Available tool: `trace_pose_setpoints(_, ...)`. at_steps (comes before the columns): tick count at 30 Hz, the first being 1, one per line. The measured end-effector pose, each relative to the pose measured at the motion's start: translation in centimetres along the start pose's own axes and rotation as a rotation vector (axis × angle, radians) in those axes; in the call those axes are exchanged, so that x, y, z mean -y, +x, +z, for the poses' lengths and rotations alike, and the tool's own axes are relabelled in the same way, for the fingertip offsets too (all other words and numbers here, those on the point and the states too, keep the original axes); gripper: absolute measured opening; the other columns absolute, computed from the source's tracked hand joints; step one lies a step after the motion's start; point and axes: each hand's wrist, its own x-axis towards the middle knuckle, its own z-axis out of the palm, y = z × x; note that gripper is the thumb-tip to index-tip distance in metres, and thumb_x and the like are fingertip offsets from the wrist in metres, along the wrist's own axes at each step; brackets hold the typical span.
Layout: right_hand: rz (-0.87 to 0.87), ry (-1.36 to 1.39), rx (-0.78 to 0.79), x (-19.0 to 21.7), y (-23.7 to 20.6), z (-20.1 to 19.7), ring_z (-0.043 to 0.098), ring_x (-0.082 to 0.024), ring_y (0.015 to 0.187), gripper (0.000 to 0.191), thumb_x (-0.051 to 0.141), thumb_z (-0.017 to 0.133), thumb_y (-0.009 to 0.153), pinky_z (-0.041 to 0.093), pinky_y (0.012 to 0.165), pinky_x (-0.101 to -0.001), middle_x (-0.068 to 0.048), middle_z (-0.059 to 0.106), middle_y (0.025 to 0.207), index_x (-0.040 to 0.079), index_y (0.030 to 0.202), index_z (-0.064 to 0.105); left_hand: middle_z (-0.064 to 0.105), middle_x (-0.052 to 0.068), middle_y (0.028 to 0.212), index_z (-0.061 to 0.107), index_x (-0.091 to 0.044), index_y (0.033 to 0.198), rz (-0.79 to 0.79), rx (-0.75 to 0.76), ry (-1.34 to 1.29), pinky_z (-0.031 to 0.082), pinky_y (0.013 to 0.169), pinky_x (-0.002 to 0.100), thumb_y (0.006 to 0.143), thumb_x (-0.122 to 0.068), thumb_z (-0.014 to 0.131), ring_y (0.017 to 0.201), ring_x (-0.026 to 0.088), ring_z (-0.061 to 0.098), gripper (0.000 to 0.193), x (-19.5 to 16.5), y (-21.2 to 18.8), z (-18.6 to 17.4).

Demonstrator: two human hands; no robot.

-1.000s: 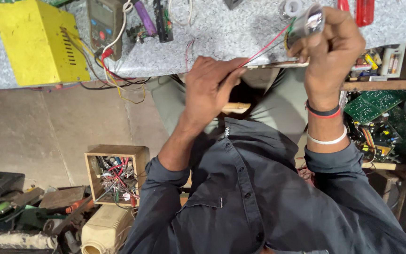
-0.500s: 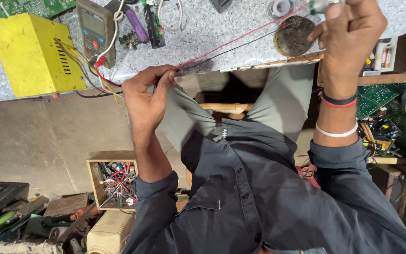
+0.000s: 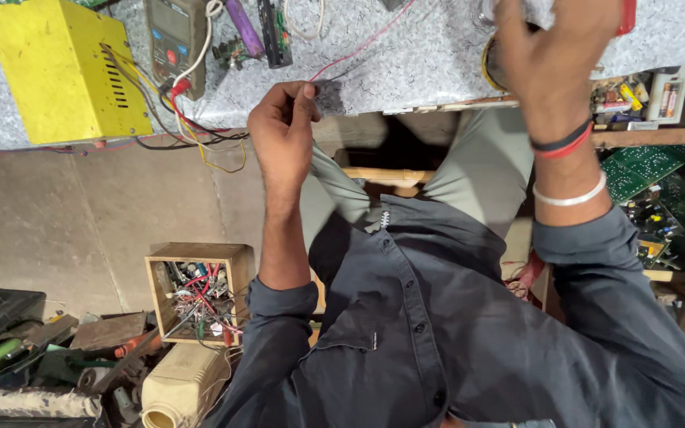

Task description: The person strips the insulation from a red wire with pliers, twists the exposed strands, and solders the wire end with a soldering iron. They then fit a round LED lamp component into a square housing and use a screwdriver to work on the housing's panel.

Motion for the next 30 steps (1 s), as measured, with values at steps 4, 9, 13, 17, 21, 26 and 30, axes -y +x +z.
trace_pose_setpoints(4,-0.004,0.222,0.226,3.4,0.1,1.4,0.065,-0.029,0.08,0.018,-0.002,0.073,0.104,0.049,0.074,-0.0381,-0.012,0.064,0.095,0.003,0.122,0.072,0.064,-0.001,0.073,0.071,0.003,0.1,-0.026,0.02,0.009,0.044,0.061,0.022,0.106,-0.019,0.067,0.067,0.004,0.054,0.023,0.0,0.1,0.1)
trace_pose_setpoints(9,-0.017,0.122,0.226,4.6,0.8,3.6,0.066,-0.028,0.084,0.022,0.001,0.075,0.101,0.052,0.073,-0.0378,-0.008,0.062,0.096,0.007,0.121,0.074,0.064,-0.001,0.073,0.071,0.002,0.099,-0.03,0.028,0.02,0.04,0.058,0.023,0.106,-0.02,0.067,0.066,0.004,0.052,0.023,0.0,-0.2,0.1)
trace_pose_setpoints(13,-0.027,0.101,0.218,4.4,1.1,4.2,0.067,-0.028,0.085,0.015,0.002,0.078,0.099,0.053,0.072,-0.038,-0.007,0.064,0.098,0.008,0.112,0.075,0.064,-0.002,0.071,0.071,0.002,0.099,0.011,0.021,0.06,0.041,0.058,0.022,0.106,-0.021,0.067,0.065,0.003,0.052,0.024,-0.8,-0.2,-0.3)
trace_pose_setpoints(17,-0.032,0.143,0.224,4.6,0.7,4.2,0.071,-0.026,0.092,0.014,-0.001,0.076,0.099,0.056,0.075,-0.0356,-0.006,0.068,0.102,0.007,0.111,0.074,0.068,0.003,0.087,0.071,-0.002,0.108,0.124,-0.134,0.399,0.047,0.071,0.031,0.103,-0.018,0.07,0.079,0.013,0.059,0.017,-2.5,-0.1,-0.1)
trace_pose_setpoints(21,-0.046,0.116,0.179,4.8,0.4,4.5,0.071,-0.026,0.093,0.015,-0.002,0.077,0.099,0.057,0.076,-0.0355,-0.006,0.069,0.106,0.006,0.111,0.074,0.066,0.007,0.122,0.068,-0.01,0.123,0.561,-0.355,0.91,0.041,0.097,0.049,0.089,-0.014,0.076,0.112,0.032,0.06,0.035,-4.4,-0.4,1.5)
trace_pose_setpoints(26,-0.109,0.092,0.175,4.7,0.4,4.9,0.07,-0.026,0.095,0.016,-0.001,0.077,0.097,0.057,0.078,-0.036,-0.006,0.069,0.106,0.006,0.111,0.073,0.061,0.006,0.131,0.064,-0.012,0.13,0.664,-0.119,0.695,0.047,0.098,0.043,0.095,-0.015,0.074,0.114,0.032,0.058,0.036,-4.4,-0.4,6.2)
trace_pose_setpoints(30,-0.155,0.057,0.182,4.3,0.6,4.6,0.069,-0.026,0.096,0.02,-0.001,0.077,0.095,0.057,0.08,-0.0358,-0.005,0.069,0.106,0.005,0.113,0.073,0.065,0.007,0.123,0.067,-0.008,0.127,0.63,-0.011,0.607,0.05,0.091,0.041,0.099,-0.009,0.071,0.102,0.03,0.058,0.028,-2.6,1.5,8.1)
